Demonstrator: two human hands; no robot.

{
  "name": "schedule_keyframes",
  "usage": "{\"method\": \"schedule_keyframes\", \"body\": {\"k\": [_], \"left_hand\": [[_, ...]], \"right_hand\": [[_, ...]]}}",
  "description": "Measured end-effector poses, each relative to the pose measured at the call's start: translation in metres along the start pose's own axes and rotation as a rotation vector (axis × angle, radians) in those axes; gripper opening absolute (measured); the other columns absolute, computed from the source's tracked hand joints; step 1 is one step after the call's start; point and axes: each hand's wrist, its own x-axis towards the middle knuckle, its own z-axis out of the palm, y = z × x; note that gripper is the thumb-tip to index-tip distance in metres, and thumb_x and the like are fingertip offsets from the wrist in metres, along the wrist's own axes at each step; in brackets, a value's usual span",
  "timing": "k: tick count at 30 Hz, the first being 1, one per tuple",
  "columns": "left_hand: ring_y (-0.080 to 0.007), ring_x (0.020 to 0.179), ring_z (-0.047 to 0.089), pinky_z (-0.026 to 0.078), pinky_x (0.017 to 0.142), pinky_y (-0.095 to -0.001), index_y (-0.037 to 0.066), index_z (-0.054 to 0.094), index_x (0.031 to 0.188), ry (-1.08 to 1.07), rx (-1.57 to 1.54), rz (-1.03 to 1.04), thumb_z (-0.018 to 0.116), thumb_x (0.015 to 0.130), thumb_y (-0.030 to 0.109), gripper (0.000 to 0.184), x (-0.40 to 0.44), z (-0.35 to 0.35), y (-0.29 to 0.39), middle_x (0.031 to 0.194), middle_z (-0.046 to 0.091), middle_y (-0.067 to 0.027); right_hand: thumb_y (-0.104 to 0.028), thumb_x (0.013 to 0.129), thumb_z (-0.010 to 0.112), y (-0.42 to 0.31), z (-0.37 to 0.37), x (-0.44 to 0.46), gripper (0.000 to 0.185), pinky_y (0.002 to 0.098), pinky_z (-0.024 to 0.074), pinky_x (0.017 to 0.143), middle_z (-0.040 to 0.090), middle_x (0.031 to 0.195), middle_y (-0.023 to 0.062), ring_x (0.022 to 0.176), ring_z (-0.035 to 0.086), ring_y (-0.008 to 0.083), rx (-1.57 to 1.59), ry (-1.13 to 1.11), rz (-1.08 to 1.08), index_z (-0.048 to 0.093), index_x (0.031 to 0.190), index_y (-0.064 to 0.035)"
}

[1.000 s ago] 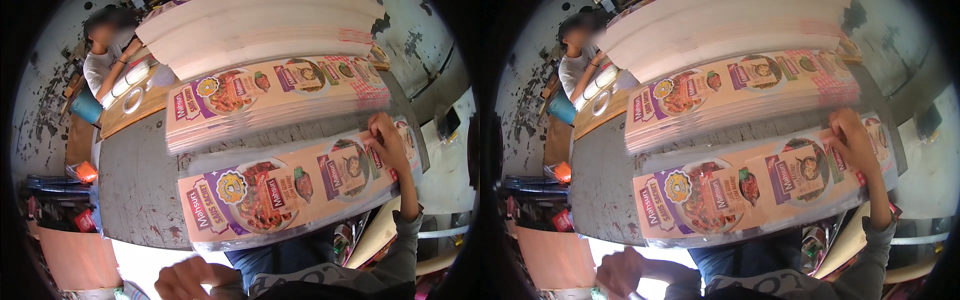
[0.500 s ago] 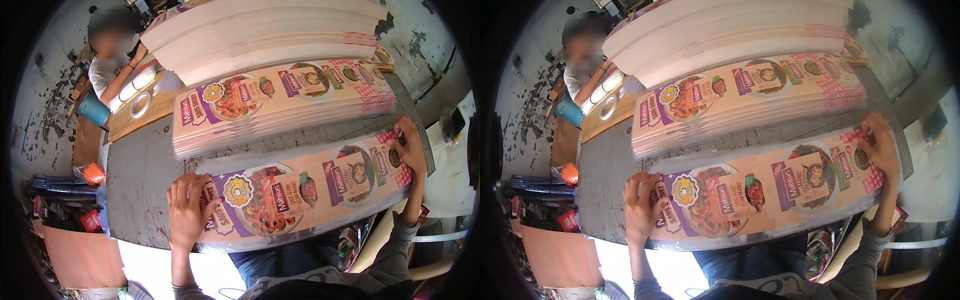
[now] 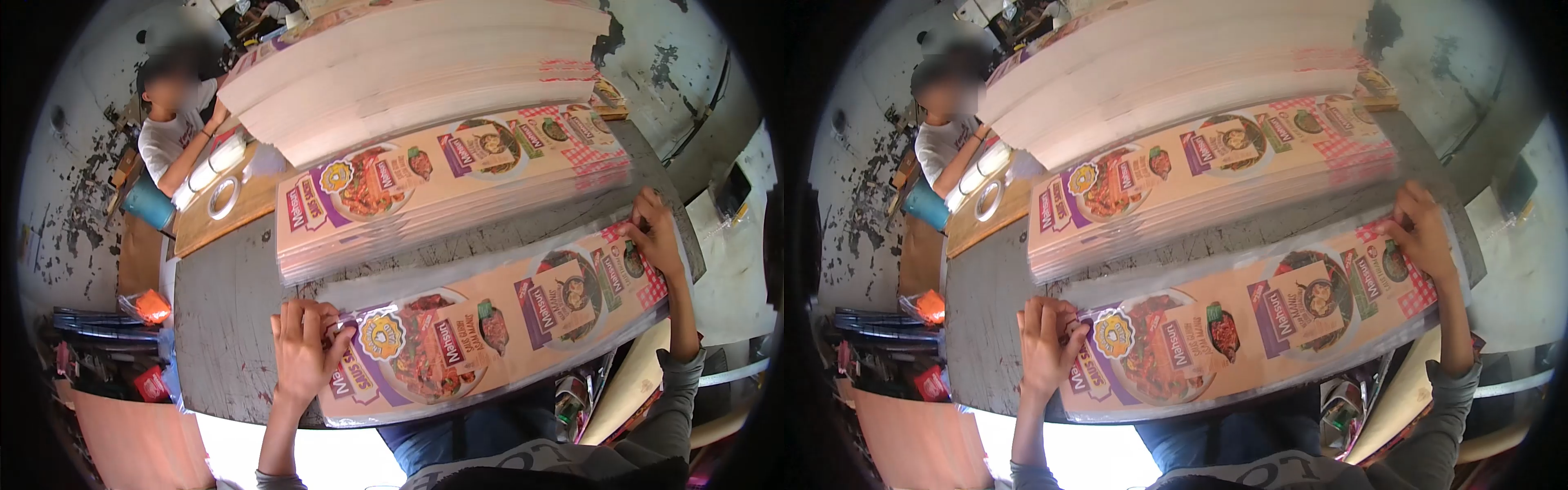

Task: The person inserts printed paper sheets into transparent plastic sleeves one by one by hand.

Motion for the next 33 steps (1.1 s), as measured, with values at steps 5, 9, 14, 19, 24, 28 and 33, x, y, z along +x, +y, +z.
{"method": "schedule_keyframes", "body": {"k": [5,9,14,19,24,28,33], "left_hand": [[-0.0226,0.078,0.048,0.03,0.069,-0.0353,0.005,0.055,0.086,0.058,-0.018,-0.074,0.074,0.066,0.024,0.033,-0.002,0.001,0.003,0.084,0.051,-0.007],[-0.0223,0.075,0.047,0.03,0.07,-0.0353,0.005,0.053,0.082,0.089,0.029,-0.132,0.076,0.064,0.023,0.034,0.003,-0.003,0.008,0.081,0.049,-0.0065],[-0.0236,0.076,0.048,0.032,0.073,-0.0348,0.005,0.05,0.078,0.048,-0.249,-0.214,0.075,0.064,0.016,0.031,-0.003,0.004,-0.007,0.084,0.051,-0.0076],[-0.0222,0.076,0.052,0.033,0.075,-0.033,0.006,0.047,0.076,0.053,-0.36,-0.068,0.068,0.07,0.006,0.022,-0.003,0.005,-0.013,0.083,0.058,-0.0041],[-0.0195,0.071,0.051,0.03,0.074,-0.0314,0.007,0.05,0.078,0.098,-0.32,-0.056,0.066,0.072,0.006,0.016,-0.001,0.005,-0.008,0.075,0.058,-0.001],[-0.0162,0.068,0.049,0.028,0.073,-0.0309,0.008,0.052,0.076,0.113,-0.252,-0.044,0.064,0.075,0.006,0.013,-0.002,0.005,-0.006,0.075,0.057,0.0004],[-0.0163,0.061,0.049,0.029,0.072,-0.031,0.008,0.053,0.076,0.129,-0.239,-0.036,0.066,0.074,0.008,0.014,-0.002,0.005,-0.009,0.073,0.057,-0.0003]], "right_hand": [[-0.015,0.063,0.072,-0.001,-0.001,0.0,0.034,0.0328,0.0286,0.065,0.038,0.07,0.0079,0.064,0.039,0.0252,-0.06,0.02,-0.061,0.04,0.064,-0.0028],[-0.014,0.064,0.071,-0.005,-0.001,0.0,0.032,0.0335,0.0288,0.067,0.038,0.07,0.0083,0.066,0.04,0.0263,-0.059,0.043,-0.063,0.041,0.065,-0.0027],[-0.009,0.063,0.07,-0.005,0.001,-0.005,0.03,0.0331,0.0311,0.067,0.039,0.073,0.0091,0.068,0.041,0.027,-0.043,0.032,0.001,0.041,0.068,-0.0025],[-0.005,0.062,0.068,-0.012,0.001,-0.001,0.029,0.0332,0.035,0.062,0.041,0.074,0.01,0.07,0.043,0.0274,0.032,0.068,-0.029,0.04,0.07,-0.0014],[-0.006,0.063,0.068,-0.007,0.002,-0.001,0.029,0.033,0.0344,0.062,0.041,0.072,0.0099,0.068,0.042,0.0265,0.055,0.045,-0.001,0.04,0.07,-0.0013],[-0.005,0.065,0.067,-0.005,0.004,-0.001,0.028,0.0315,0.0328,0.062,0.04,0.069,0.0085,0.063,0.04,0.0243,0.048,0.042,-0.003,0.04,0.069,-0.002],[-0.007,0.066,0.068,-0.005,0.001,0.001,0.029,0.0308,0.032,0.062,0.039,0.067,0.0066,0.059,0.039,0.0214,0.073,-0.005,0.062,0.039,0.068,-0.0029]]}}
